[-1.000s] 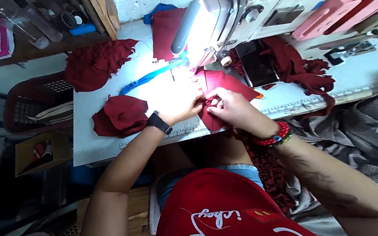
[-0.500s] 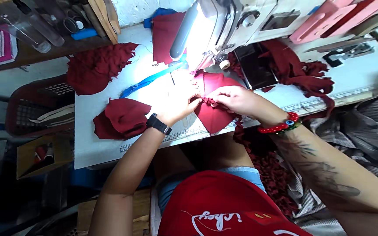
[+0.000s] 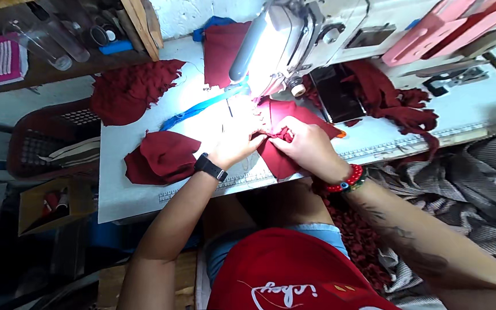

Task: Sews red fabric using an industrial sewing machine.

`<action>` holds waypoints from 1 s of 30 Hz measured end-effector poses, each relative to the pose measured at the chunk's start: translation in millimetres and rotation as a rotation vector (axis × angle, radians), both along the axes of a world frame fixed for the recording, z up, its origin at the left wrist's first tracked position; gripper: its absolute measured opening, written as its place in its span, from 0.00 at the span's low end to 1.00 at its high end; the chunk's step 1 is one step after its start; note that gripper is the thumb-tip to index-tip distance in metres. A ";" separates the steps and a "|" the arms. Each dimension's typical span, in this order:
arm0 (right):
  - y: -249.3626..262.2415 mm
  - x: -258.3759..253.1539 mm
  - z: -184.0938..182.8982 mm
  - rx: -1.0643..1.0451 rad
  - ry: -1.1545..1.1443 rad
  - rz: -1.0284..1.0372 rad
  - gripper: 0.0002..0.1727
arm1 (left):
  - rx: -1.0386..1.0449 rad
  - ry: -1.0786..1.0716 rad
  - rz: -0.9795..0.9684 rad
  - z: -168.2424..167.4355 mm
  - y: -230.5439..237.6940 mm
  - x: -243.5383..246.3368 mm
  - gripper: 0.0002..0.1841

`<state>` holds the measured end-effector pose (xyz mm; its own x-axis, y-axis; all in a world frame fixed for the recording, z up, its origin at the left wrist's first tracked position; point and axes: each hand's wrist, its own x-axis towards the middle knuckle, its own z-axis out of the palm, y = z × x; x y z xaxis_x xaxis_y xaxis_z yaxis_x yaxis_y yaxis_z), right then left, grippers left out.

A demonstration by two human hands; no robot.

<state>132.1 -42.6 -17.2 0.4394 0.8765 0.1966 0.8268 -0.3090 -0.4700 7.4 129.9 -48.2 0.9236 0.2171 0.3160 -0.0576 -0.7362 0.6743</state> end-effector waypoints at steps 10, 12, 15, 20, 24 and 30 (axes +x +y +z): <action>-23.7 -19.4 -15.3 0.020 -0.189 0.185 0.15 | 0.399 -0.062 -0.011 18.0 -20.5 -9.1 0.09; -23.5 -13.7 -12.2 0.022 -0.123 0.208 0.12 | 0.387 -0.015 -0.060 18.2 -21.9 -8.1 0.10; -22.1 2.5 2.5 -0.051 0.219 0.134 0.09 | 0.331 0.046 -0.086 12.9 -16.0 -3.5 0.11; -26.2 16.2 22.9 -0.130 0.829 0.060 0.13 | 0.291 0.071 -0.027 13.2 -14.6 0.2 0.14; -21.0 17.6 22.6 -0.153 0.905 0.035 0.07 | 0.286 0.059 -0.023 11.4 -17.4 -0.7 0.10; -21.9 17.8 25.0 -0.118 0.833 0.035 0.07 | 0.230 0.033 0.001 6.9 -19.8 0.6 0.09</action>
<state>149.9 -64.5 7.9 0.3720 0.8869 -0.2740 0.2338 -0.3752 -0.8970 8.0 110.0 -41.4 0.9340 0.1440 0.3270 -0.0373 -0.8709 0.4900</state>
